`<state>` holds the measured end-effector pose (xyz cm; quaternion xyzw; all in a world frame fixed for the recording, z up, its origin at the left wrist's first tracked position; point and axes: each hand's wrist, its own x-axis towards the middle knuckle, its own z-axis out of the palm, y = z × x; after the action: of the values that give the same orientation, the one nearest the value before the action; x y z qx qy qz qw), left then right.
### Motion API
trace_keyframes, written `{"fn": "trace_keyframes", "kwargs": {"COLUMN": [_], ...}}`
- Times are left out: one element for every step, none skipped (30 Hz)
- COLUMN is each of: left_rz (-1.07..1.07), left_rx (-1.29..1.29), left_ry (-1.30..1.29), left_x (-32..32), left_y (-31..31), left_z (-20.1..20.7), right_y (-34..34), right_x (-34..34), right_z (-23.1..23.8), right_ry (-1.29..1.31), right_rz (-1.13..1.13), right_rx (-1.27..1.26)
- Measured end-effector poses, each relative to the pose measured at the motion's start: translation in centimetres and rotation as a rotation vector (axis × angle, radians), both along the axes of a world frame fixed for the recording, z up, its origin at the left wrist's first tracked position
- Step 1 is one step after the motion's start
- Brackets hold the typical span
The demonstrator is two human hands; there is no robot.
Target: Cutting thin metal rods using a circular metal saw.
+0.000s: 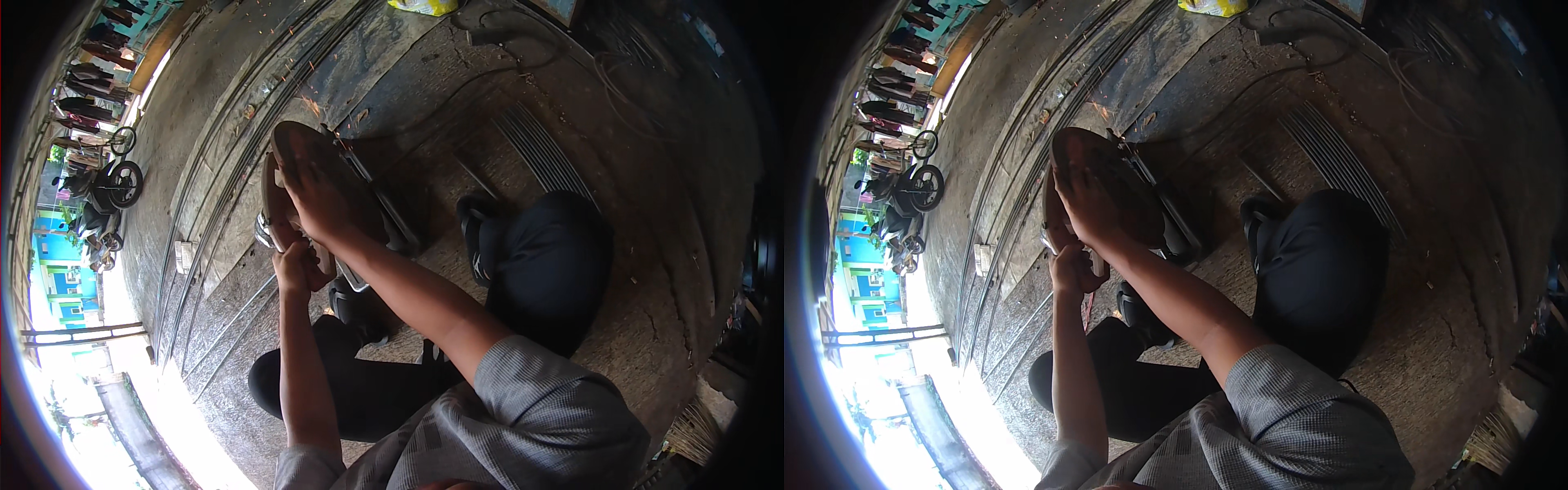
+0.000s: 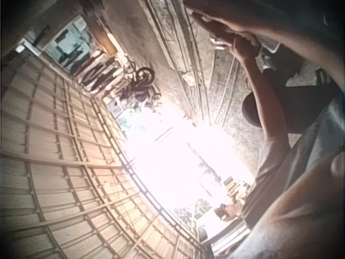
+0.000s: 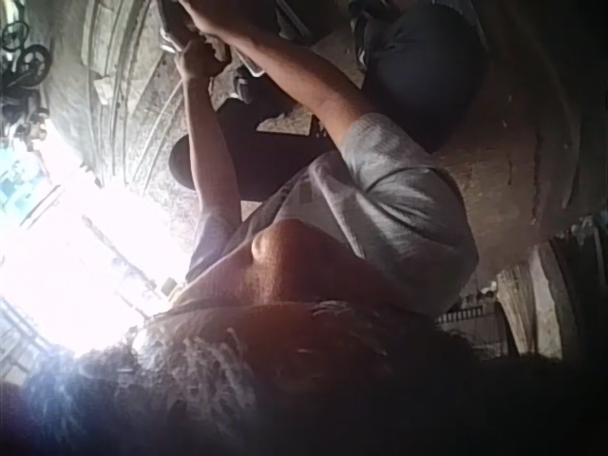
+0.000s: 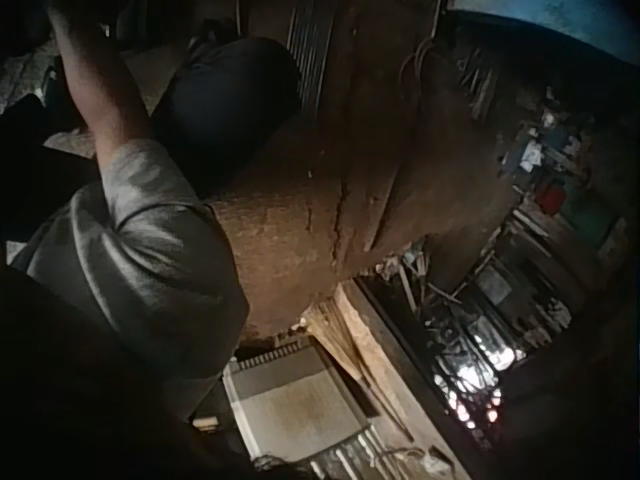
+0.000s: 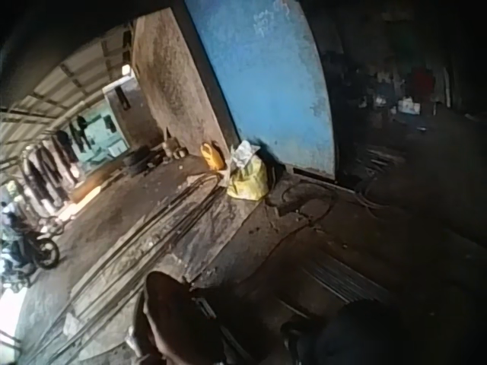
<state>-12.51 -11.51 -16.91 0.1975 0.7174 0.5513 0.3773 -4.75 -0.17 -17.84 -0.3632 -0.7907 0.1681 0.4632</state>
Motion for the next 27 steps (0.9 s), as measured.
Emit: {"fn": "trace_keyframes", "kwargs": {"left_rz": [0.000, -0.001, 0.008, 0.017, 0.016, 0.014, 0.012, 0.013, 0.015, 0.016, 0.017, 0.014, 0.012, 0.012, 0.014, 0.016, 0.015, 0.009, 0.004, 0.005, 0.014, 0.023, 0.025, 0.022, 0.020, 0.019, 0.017], "left_rx": [-0.007, -0.007, -0.017, -0.028, -0.028, -0.023, -0.018, -0.018, -0.026, -0.033, -0.033, -0.042, -0.052, -0.052, -0.039, -0.026, -0.025, -0.027, -0.030, -0.030, -0.036, -0.043, -0.042, -0.038, -0.033, -0.032, -0.031], "left_ry": [0.000, 0.000, -0.003, -0.005, -0.005, 0.001, 0.006, 0.007, 0.009, 0.012, 0.011, 0.013, 0.015, 0.016, 0.015, 0.013, 0.013, 0.016, 0.019, 0.019, 0.014, 0.008, 0.009, 0.010, 0.011, 0.010, 0.008], "left_x": [-0.14, -0.12, -0.11, -0.08, -0.02, 0.07, 0.13, 0.10, 0.06, 0.02, 0.02, 0.02, 0.02, 0.03, 0.05, 0.04, 0.00, -0.07, -0.11, -0.04, 0.08, 0.16, 0.09, 0.00, -0.11, -0.19, -0.29], "left_y": [-0.08, -0.11, -0.13, -0.13, -0.12, -0.10, -0.08, -0.09, -0.10, -0.11, -0.12, -0.13, -0.15, -0.16, -0.17, -0.20, -0.17, -0.12, -0.09, -0.10, -0.09, -0.08, -0.15, -0.23, -0.30, -0.29, -0.28], "left_z": [-0.05, -0.05, -0.06, -0.06, -0.02, 0.04, 0.08, 0.07, 0.03, 0.03, 0.05, 0.08, 0.09, 0.11, 0.11, 0.09, -0.01, -0.12, -0.21, -0.15, -0.07, -0.03, -0.03, -0.09, -0.15, -0.28, -0.40], "right_y": [-0.08, -0.16, -0.20, -0.17, -0.12, -0.09, -0.09, -0.09, -0.09, -0.14, -0.24, -0.32, -0.38, -0.44, -0.49, -0.50, -0.44, -0.39, -0.35, -0.37, -0.37, -0.38, -0.44, -0.50, -0.52, -0.49, -0.47], "right_x": [-0.03, -0.02, 0.01, 0.04, 0.08, 0.12, 0.15, 0.17, 0.19, 0.22, 0.34, 0.45, 0.54, 0.61, 0.66, 0.62, 0.54, 0.49, 0.48, 0.47, 0.47, 0.48, 0.48, 0.48, 0.50, 0.60, 0.67], "right_z": [0.05, 0.01, -0.03, -0.07, -0.08, -0.08, -0.08, -0.04, 0.00, 0.03, 0.11, 0.18, 0.26, 0.31, 0.42, 0.47, 0.37, 0.26, 0.12, 0.09, 0.06, 0.03, 0.13, 0.23, 0.32, 0.31, 0.31], "right_ry": [0.002, -0.005, -0.011, -0.011, -0.001, 0.010, 0.010, 0.014, 0.019, 0.019, 0.022, 0.024, 0.024, 0.011, -0.002, -0.002, 0.018, 0.038, 0.037, 0.052, 0.067, 0.066, 0.050, 0.033, 0.034, 0.052, 0.070], "right_rz": [0.000, -0.001, -0.003, -0.004, 0.000, 0.005, 0.005, 0.006, 0.008, 0.008, 0.013, 0.017, 0.018, -0.001, -0.020, -0.019, -0.005, 0.009, 0.008, 0.014, 0.020, 0.021, 0.005, -0.011, -0.009, 0.014, 0.038], "right_rx": [0.000, 0.006, 0.013, 0.013, 0.012, 0.012, 0.012, 0.016, 0.019, 0.020, 0.012, 0.003, 0.004, 0.014, 0.023, 0.024, 0.011, -0.001, 0.000, -0.001, -0.002, -0.002, 0.015, 0.032, 0.033, 0.012, -0.010]}}
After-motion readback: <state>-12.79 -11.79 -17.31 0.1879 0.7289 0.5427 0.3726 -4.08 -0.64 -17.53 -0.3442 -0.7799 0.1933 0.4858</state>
